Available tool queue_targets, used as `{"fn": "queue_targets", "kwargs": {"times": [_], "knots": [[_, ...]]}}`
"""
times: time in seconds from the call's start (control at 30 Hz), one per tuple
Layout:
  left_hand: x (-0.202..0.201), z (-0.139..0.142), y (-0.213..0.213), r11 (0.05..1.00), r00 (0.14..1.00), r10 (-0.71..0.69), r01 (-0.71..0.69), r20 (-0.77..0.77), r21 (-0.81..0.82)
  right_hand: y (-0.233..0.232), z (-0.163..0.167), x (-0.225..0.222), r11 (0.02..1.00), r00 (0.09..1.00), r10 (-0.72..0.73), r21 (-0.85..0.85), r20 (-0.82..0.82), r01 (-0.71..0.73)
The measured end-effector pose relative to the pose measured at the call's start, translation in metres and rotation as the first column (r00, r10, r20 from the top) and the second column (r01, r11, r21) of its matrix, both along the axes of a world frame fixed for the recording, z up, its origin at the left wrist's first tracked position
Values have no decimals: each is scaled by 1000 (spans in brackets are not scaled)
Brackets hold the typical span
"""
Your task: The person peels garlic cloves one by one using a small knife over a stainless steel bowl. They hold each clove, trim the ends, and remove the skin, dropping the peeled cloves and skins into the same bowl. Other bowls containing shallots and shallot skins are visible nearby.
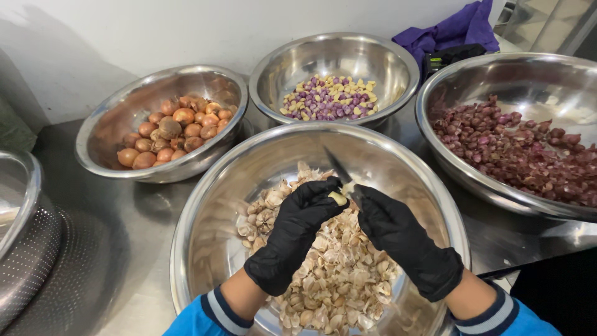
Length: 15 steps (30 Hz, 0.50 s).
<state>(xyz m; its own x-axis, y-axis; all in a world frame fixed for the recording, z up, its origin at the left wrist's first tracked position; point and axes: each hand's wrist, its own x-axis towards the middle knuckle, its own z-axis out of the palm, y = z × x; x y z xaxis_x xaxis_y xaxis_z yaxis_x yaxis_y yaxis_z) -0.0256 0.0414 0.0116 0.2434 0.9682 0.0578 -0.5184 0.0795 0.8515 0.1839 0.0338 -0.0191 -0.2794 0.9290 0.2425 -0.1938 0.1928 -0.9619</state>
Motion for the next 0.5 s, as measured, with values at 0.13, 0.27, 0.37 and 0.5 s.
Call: {"fn": "queue_targets", "kwargs": {"times": [0.13,0.27,0.37,0.5], "knots": [[-2,12,1,995,992,-104,105,66,-5,4,3,12,985,997,-46,-169,-58,36],[-9,33,-1,1000,999,-22,22,-27,0,11,12,21,980,976,-197,32,88,195],[-23,49,-10,970,971,200,-176,-132,170,9,18,25,773,820,-496,577,287,266],[-32,75,-27,619,809,588,-462,16,635,6,26,30,926,647,-360,173,672,336]]}}
